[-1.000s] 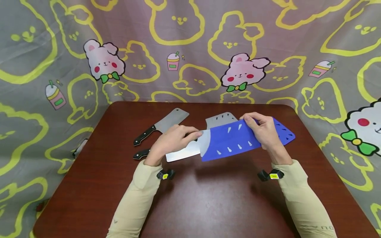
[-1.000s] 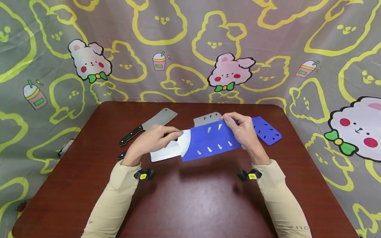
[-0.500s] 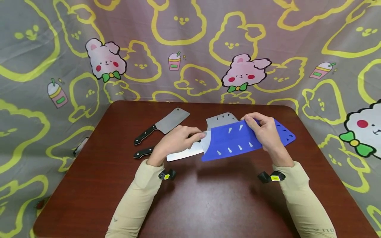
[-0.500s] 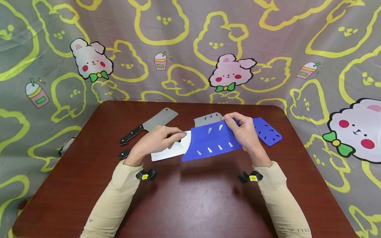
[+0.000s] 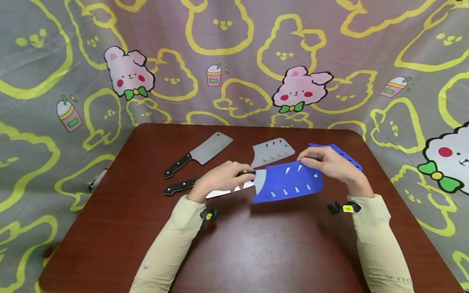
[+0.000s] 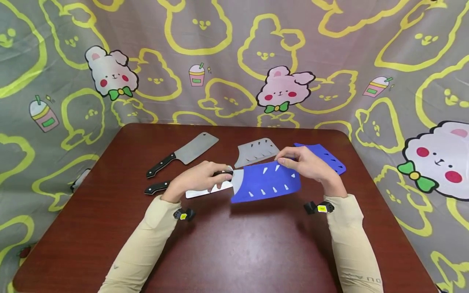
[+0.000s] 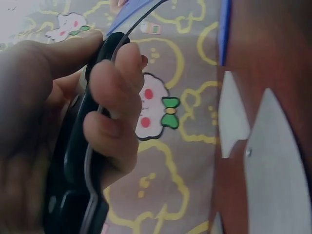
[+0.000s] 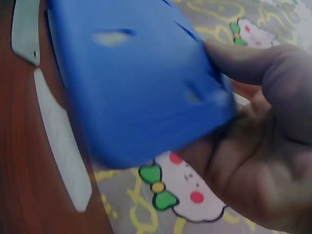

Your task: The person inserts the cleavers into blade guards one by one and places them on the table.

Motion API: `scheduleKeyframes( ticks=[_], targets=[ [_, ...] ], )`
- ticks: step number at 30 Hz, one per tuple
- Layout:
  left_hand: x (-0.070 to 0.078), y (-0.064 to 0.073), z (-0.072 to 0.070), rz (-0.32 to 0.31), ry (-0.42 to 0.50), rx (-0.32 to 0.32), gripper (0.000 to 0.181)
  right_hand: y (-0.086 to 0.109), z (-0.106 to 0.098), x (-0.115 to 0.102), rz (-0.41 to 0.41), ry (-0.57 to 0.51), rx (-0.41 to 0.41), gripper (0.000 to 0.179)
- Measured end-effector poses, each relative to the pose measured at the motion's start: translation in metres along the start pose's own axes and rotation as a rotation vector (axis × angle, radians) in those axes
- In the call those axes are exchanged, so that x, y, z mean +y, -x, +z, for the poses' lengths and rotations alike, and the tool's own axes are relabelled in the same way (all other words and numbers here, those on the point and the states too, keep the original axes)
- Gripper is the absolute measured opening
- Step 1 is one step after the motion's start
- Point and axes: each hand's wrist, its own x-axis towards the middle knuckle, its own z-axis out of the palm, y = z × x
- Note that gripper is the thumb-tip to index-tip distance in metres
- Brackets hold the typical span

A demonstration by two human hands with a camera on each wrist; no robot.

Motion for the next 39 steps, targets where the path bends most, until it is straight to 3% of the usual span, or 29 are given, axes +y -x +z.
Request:
scheduleKeyframes(
  ticks=[6, 13, 20, 25, 30, 33, 36, 39],
  targets=[
    [-0.006, -0.01, 0.016, -0.03, 0.017, -0.086, 0.031, -0.008, 0.001, 0.022, -0.027, 0.095, -0.117, 0.014],
    [-0.012, -0.019, 0.031, -0.033, 0.052, -0.18, 0.023, -0.015, 0.003, 0.04, -0.003, 0.079, -0.263, 0.012],
    [-0.015, -0.022, 0.038, -0.076, 0.056, -0.242, 0.023, -0.019, 0.008, 0.052, -0.017, 0.073, -0.345, 0.011],
    [-0.016, -0.023, 0.041, -0.086, 0.031, -0.278, 0.023, -0.02, 0.012, 0.055, 0.052, 0.027, -0.413, 0.011],
    [-0.016, -0.023, 0.042, -0.035, -0.04, -0.282, 0.025, -0.02, 0.014, 0.054, 0.159, 0.009, -0.458, 0.011],
    [-0.015, -0.022, 0.041, -0.022, -0.118, -0.255, 0.027, -0.02, 0.014, 0.053, 0.179, 0.046, -0.464, 0.013],
    [-0.013, -0.018, 0.039, -0.019, -0.181, -0.222, 0.031, -0.017, 0.012, 0.049, 0.202, 0.093, -0.444, 0.017],
    [-0.014, -0.013, 0.034, -0.013, -0.185, -0.171, 0.032, -0.013, 0.007, 0.043, 0.225, 0.138, -0.388, 0.021]
  ],
)
